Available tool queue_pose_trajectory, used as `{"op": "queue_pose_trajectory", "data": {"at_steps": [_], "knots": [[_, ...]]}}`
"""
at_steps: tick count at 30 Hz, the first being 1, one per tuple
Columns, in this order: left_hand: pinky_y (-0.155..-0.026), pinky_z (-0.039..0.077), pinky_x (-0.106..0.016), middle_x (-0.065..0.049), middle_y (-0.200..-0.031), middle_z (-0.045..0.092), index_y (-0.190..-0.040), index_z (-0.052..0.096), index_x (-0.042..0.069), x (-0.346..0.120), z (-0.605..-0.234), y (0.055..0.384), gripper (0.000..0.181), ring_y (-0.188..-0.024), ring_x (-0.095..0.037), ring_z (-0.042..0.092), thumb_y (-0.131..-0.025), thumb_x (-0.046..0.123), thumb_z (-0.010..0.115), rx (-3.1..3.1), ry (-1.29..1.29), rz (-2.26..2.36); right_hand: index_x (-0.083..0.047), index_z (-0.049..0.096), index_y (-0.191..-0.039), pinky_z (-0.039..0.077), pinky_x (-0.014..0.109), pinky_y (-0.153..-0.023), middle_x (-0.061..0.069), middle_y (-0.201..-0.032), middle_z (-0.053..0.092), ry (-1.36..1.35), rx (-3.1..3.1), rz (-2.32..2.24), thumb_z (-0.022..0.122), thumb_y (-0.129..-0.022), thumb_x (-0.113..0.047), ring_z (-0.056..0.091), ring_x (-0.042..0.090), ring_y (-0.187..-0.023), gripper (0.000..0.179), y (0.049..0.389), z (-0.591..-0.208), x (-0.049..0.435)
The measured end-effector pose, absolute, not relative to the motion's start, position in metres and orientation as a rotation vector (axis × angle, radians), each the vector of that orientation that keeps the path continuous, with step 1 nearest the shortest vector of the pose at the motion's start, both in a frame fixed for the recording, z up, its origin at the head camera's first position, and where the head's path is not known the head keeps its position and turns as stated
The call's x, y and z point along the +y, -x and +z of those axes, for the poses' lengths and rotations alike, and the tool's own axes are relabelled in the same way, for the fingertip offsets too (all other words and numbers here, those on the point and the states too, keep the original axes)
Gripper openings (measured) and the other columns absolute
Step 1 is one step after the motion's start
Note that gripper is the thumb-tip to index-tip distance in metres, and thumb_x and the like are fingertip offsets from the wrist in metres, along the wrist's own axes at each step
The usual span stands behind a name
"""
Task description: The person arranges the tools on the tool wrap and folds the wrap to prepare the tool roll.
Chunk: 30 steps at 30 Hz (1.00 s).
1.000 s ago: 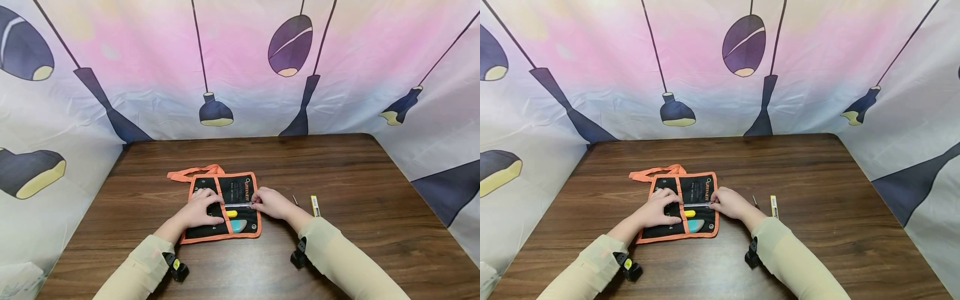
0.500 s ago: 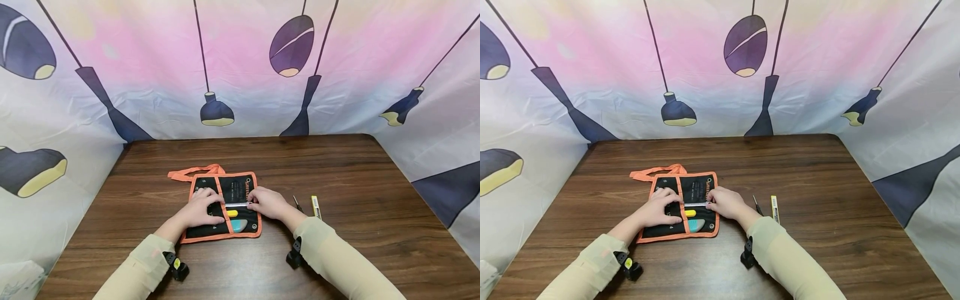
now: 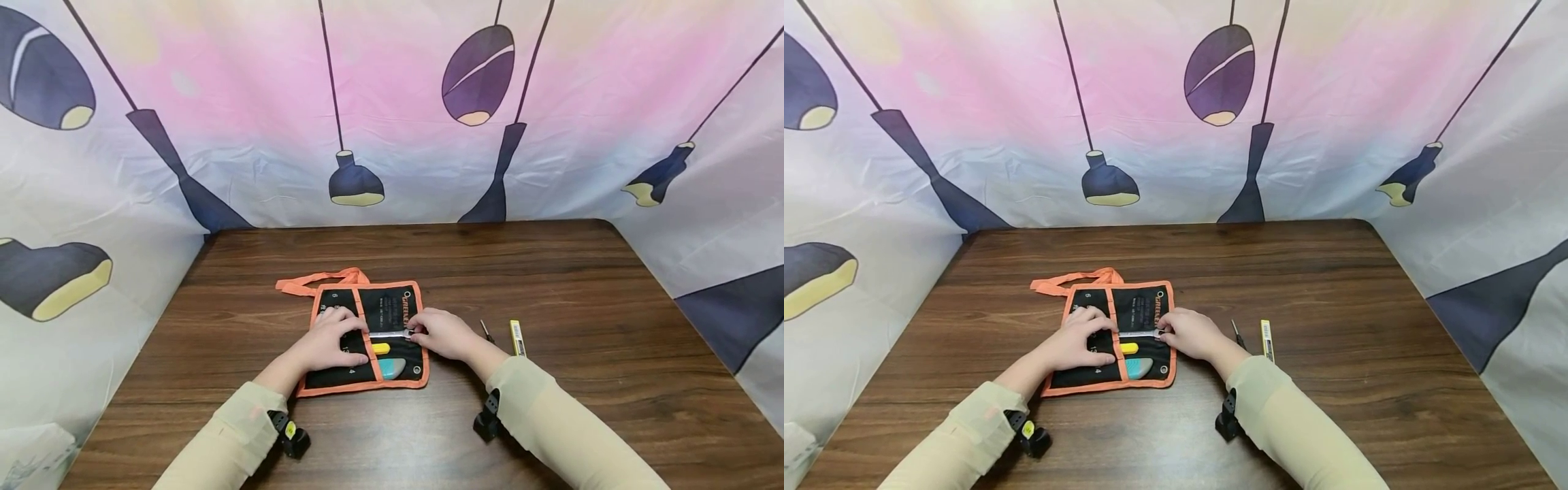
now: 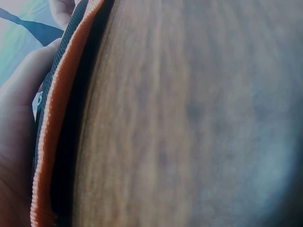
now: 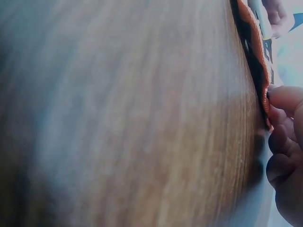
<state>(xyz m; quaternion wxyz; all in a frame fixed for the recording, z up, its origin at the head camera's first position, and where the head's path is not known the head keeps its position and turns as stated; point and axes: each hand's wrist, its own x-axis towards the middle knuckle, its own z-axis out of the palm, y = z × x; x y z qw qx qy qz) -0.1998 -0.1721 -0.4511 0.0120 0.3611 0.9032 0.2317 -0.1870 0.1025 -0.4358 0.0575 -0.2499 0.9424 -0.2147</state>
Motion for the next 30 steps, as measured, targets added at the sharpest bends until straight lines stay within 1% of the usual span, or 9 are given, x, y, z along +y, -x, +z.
{"op": "queue_pose_trajectory", "data": {"at_steps": [6,13,23,30], "knots": [[-0.087,0.032,-0.045,0.007,-0.108,0.049,-0.111,0.063,0.028,-0.17,-0.451,0.201,0.042,-0.099,-0.017,0.04,-0.077,0.051,0.071,2.807,-1.135,0.718,-0.013,0.069,-0.105,0.045,0.03,-0.072,-0.007,-0.086,0.055,0.73,2.85,-0.641,0.065,-0.088,-0.021,0.051,0.008,-0.077,0.018,0.187,-0.435,0.104],[-0.085,0.032,-0.044,0.006,-0.108,0.049,-0.11,0.064,0.029,-0.171,-0.449,0.199,0.041,-0.097,-0.016,0.038,-0.076,0.05,0.071,2.814,-1.128,0.696,-0.011,0.068,-0.105,0.046,0.03,-0.075,-0.003,-0.091,0.058,0.776,2.84,-0.643,0.064,-0.089,-0.018,0.054,0.009,-0.081,0.018,0.187,-0.435,0.1],[-0.087,0.032,-0.046,0.007,-0.107,0.049,-0.109,0.064,0.03,-0.172,-0.45,0.199,0.04,-0.099,-0.017,0.039,-0.077,0.051,0.071,2.815,-1.131,0.718,-0.014,0.069,-0.102,0.046,0.03,-0.074,-0.006,-0.09,0.058,0.776,2.845,-0.651,0.064,-0.088,-0.02,0.054,0.008,-0.081,0.016,0.19,-0.436,0.091],[-0.085,0.032,-0.045,0.007,-0.106,0.05,-0.109,0.064,0.029,-0.171,-0.453,0.2,0.04,-0.098,-0.016,0.04,-0.077,0.051,0.071,2.83,-1.152,0.735,-0.017,0.069,-0.105,0.045,0.03,-0.071,-0.007,-0.089,0.058,0.752,2.882,-0.537,0.063,-0.089,-0.024,0.054,0.008,-0.081,0.018,0.189,-0.433,0.082]]}}
